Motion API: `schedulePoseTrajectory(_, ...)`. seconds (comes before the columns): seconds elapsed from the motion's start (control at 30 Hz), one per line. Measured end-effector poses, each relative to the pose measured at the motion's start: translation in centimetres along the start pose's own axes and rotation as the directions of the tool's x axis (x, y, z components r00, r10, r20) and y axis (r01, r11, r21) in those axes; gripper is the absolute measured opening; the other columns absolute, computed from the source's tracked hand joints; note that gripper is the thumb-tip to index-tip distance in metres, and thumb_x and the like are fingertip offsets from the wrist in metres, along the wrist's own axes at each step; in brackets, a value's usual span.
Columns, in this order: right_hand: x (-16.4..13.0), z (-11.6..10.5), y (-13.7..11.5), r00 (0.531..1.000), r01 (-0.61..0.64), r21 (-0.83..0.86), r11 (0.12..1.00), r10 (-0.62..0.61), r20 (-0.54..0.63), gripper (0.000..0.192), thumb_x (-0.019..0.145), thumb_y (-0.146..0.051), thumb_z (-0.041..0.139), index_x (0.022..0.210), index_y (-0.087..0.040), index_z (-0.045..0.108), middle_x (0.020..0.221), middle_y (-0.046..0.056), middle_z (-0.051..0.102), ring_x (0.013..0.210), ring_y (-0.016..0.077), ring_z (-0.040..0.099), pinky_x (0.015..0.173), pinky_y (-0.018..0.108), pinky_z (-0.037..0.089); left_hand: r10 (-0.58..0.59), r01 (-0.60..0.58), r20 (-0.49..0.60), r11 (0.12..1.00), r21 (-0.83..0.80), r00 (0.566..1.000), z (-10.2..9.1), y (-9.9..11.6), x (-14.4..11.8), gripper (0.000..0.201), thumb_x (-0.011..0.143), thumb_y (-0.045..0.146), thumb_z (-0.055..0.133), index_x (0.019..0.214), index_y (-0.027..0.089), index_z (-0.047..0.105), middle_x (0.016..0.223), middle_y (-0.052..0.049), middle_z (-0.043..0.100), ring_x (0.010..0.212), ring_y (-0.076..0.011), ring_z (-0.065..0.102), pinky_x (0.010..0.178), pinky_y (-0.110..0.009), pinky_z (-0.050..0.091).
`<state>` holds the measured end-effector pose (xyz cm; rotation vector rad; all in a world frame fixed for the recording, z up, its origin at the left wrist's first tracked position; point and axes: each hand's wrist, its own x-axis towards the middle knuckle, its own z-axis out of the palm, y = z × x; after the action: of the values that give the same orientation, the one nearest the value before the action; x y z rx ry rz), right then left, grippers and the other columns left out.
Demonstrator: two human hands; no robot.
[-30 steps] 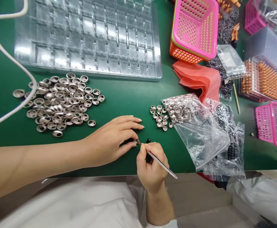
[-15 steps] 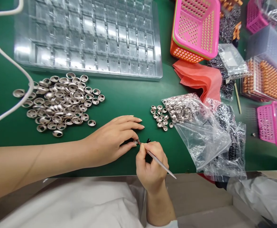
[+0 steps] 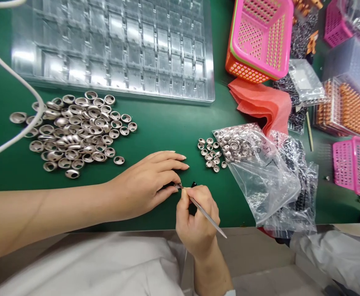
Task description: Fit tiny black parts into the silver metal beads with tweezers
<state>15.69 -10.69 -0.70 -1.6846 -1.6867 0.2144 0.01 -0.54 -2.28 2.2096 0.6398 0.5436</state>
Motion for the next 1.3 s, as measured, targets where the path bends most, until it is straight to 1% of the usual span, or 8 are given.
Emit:
schedulePoseTrajectory(0.17, 0.3, -0.2, -0.4, 0.999, 0.021, -0.054, 0.998, -0.019, 0.036, 0.026, 0.088, -0.003, 0.061, 0.105, -0.022, 0.057, 0.080, 0.000, 0.062, 0.075, 0.0138, 0.067, 0.065, 0.028, 0.061, 0.004, -0.004, -0.018, 1.000, -0.004, 1.000, 0.1, 0.0, -0.1, 0.010, 0.095, 0.015, 0.062, 0.091, 0.015, 0.071, 0.127, -0.009, 0.071, 0.135, -0.0261, 0.054, 0.122, -0.046, 0.040)
schedulePoseTrajectory(0.37, 0.5, -0.3, -0.4, 0.994, 0.081, -0.090, 0.993, -0.074, 0.079, 0.026, 0.088, -0.002, 0.060, 0.106, -0.020, 0.055, 0.080, 0.001, 0.062, 0.074, 0.0138, 0.066, 0.066, 0.028, 0.060, 0.009, -0.010, -0.049, 1.000, -0.011, 0.999, 0.4, -0.1, -0.2, 0.012, 0.095, 0.016, 0.061, 0.088, 0.014, 0.071, 0.126, -0.010, 0.071, 0.136, -0.0280, 0.053, 0.121, -0.047, 0.042)
schedulePoseTrajectory(0.6, 0.5, 0.1, -0.3, 0.979, 0.202, -0.171, 0.964, -0.192, 0.073, 0.023, 0.088, -0.001, 0.061, 0.103, -0.017, 0.054, 0.075, 0.001, 0.062, 0.070, 0.0140, 0.063, 0.062, 0.027, 0.058, 0.001, -0.001, -0.030, 1.000, -0.014, 1.000, 0.4, -0.1, -0.1, 0.008, 0.093, 0.015, 0.064, 0.088, 0.015, 0.070, 0.127, -0.009, 0.071, 0.136, -0.0280, 0.054, 0.120, -0.048, 0.042)
schedulePoseTrajectory(0.7, 0.6, 0.2, -0.2, 0.977, 0.214, -0.185, 0.959, -0.205, 0.065, 0.022, 0.088, -0.001, 0.061, 0.101, -0.017, 0.054, 0.074, 0.001, 0.061, 0.068, 0.0133, 0.062, 0.061, 0.026, 0.056, -0.007, 0.007, -0.008, 1.000, -0.020, 1.000, 0.3, -0.1, 0.0, 0.006, 0.092, 0.015, 0.066, 0.087, 0.015, 0.071, 0.127, -0.008, 0.071, 0.135, -0.0277, 0.055, 0.120, -0.048, 0.043)
schedulePoseTrajectory(0.83, 0.5, 0.2, 0.2, 0.993, 0.118, -0.114, 0.986, -0.113, 0.046, 0.020, 0.090, -0.002, 0.060, 0.098, -0.019, 0.055, 0.074, -0.001, 0.060, 0.066, 0.0115, 0.060, 0.057, 0.024, 0.053, -0.027, 0.027, 0.021, 0.999, -0.026, 0.999, 0.1, -0.2, 0.2, 0.004, 0.091, 0.015, 0.069, 0.089, 0.016, 0.072, 0.127, -0.008, 0.071, 0.136, -0.0276, 0.054, 0.120, -0.049, 0.042)
schedulePoseTrajectory(1.03, -1.1, 0.5, 1.1, 0.990, -0.102, 0.157, 0.982, 0.115, -0.080, 0.019, 0.091, -0.006, 0.059, 0.101, -0.022, 0.058, 0.077, -0.002, 0.061, 0.069, 0.0120, 0.064, 0.060, 0.027, 0.058, -0.051, 0.053, 0.047, 0.998, -0.031, 0.998, -0.2, -0.1, 0.2, 0.004, 0.091, 0.015, 0.068, 0.089, 0.017, 0.072, 0.129, -0.007, 0.071, 0.137, -0.0271, 0.054, 0.120, -0.050, 0.042)
schedulePoseTrajectory(1.13, -1.6, 0.6, 1.2, 0.982, -0.104, 0.194, 0.975, 0.132, -0.135, 0.019, 0.091, -0.007, 0.060, 0.102, -0.022, 0.058, 0.081, 0.000, 0.064, 0.071, 0.0126, 0.065, 0.061, 0.029, 0.059, -0.054, 0.055, 0.047, 0.998, -0.033, 0.997, -0.2, 0.0, 0.3, 0.005, 0.091, 0.015, 0.068, 0.090, 0.017, 0.073, 0.128, -0.007, 0.071, 0.136, -0.0271, 0.054, 0.121, -0.050, 0.041)
schedulePoseTrajectory(1.3, -1.5, 0.8, 1.2, 0.989, -0.075, 0.155, 0.985, 0.093, -0.117, 0.021, 0.090, -0.006, 0.061, 0.103, -0.022, 0.058, 0.082, 0.000, 0.064, 0.072, 0.0125, 0.065, 0.062, 0.029, 0.060, -0.049, 0.050, 0.039, 0.998, -0.034, 0.998, -0.1, 0.0, 0.2, 0.004, 0.090, 0.016, 0.069, 0.089, 0.017, 0.073, 0.127, -0.007, 0.072, 0.136, -0.0269, 0.055, 0.121, -0.049, 0.041)
